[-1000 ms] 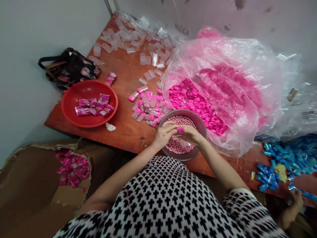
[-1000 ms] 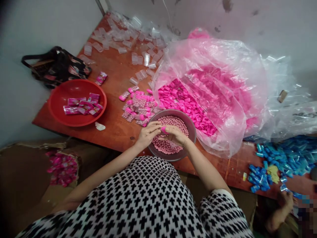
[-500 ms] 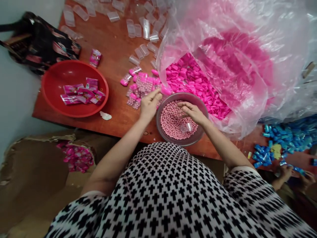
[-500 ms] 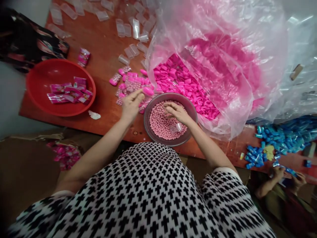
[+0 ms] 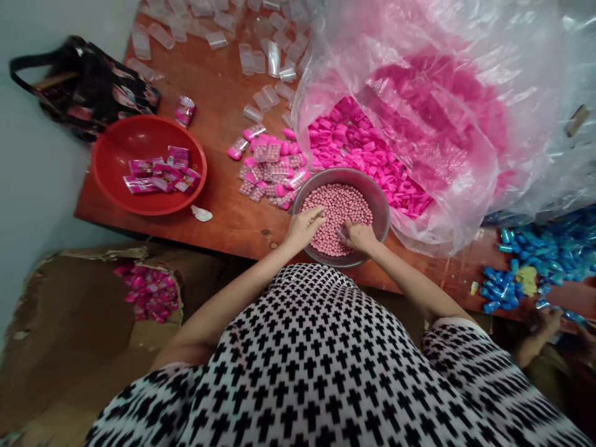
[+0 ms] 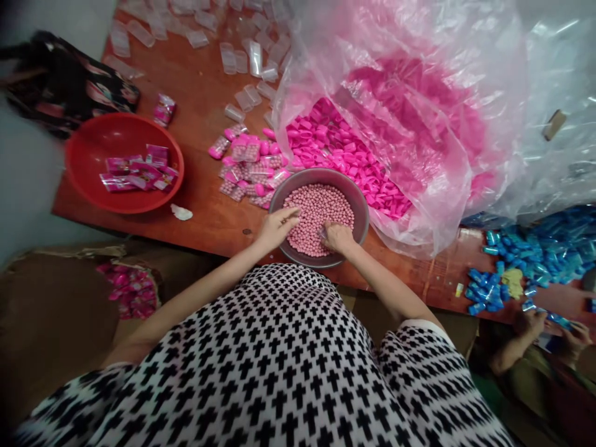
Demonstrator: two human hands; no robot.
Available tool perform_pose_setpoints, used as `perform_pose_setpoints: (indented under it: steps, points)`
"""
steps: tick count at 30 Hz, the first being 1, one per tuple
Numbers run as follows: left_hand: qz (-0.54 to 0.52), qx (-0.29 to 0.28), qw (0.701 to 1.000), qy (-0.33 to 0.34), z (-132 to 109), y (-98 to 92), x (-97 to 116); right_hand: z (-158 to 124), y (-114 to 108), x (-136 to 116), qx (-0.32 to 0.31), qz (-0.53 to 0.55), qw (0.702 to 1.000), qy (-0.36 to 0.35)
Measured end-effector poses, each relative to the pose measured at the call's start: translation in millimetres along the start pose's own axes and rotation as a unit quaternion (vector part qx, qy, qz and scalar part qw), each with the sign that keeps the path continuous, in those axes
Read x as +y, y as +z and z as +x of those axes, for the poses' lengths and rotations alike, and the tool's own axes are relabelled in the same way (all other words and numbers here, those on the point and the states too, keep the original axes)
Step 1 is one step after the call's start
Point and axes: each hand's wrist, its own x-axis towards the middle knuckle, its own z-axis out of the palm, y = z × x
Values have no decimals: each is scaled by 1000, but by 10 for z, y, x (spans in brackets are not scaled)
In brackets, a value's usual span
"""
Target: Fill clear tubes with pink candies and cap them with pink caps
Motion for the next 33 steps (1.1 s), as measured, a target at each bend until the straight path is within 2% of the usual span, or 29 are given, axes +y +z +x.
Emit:
perform_pose_setpoints:
  steps: [2,4,6,8,11,12,14,18,20,22,24,25,26,27,29,31,33]
  points:
    - [-3,-16,999,-39,-48,114,12,11,-46,55,10,99,995,-4]
    - [-56,-23,995,-84,-56,197,30,-13,-103,76,51,198,975,-86]
    - [-172,-32,973,-148,-48,246,56,-59,-157,51,117,288,935,-172]
    - [-320,-25,922,-215,-36,263,96,-103,-201,-11,179,406,876,-189]
    - [-494,-6,829,-262,-19,254,177,-125,-252,-121,218,588,767,-139]
    - [-527,-6,808,-265,-13,250,204,-118,-269,-154,219,622,741,-127]
    - [-562,-10,782,-269,0,247,246,-86,-304,-205,214,644,725,-118]
    - [-571,-22,772,-279,22,235,257,45,-395,-211,163,641,737,-138]
    - [-542,-38,788,-289,25,193,228,145,-449,-147,141,609,764,-159]
    - [-485,-29,824,-293,23,110,185,262,-495,-50,147,494,840,-168]
    - [-426,8,861,-277,21,-10,132,377,-506,34,160,292,930,-154]
    - [-405,30,875,-263,22,-78,103,426,-490,52,153,180,961,-144]
    - [-391,48,885,-247,25,-144,72,469,-458,46,136,77,978,-140]
    - [-380,60,893,-234,29,-205,40,502,-409,13,111,-7,983,-146]
    - [-362,70,904,-215,40,-295,-25,547,-276,-125,63,-103,975,-186]
    - [-345,76,915,-197,47,-331,-86,568,-124,-305,33,-116,963,-243]
    - [-317,81,929,-175,46,-329,-135,571,4,-443,18,-67,960,-270]
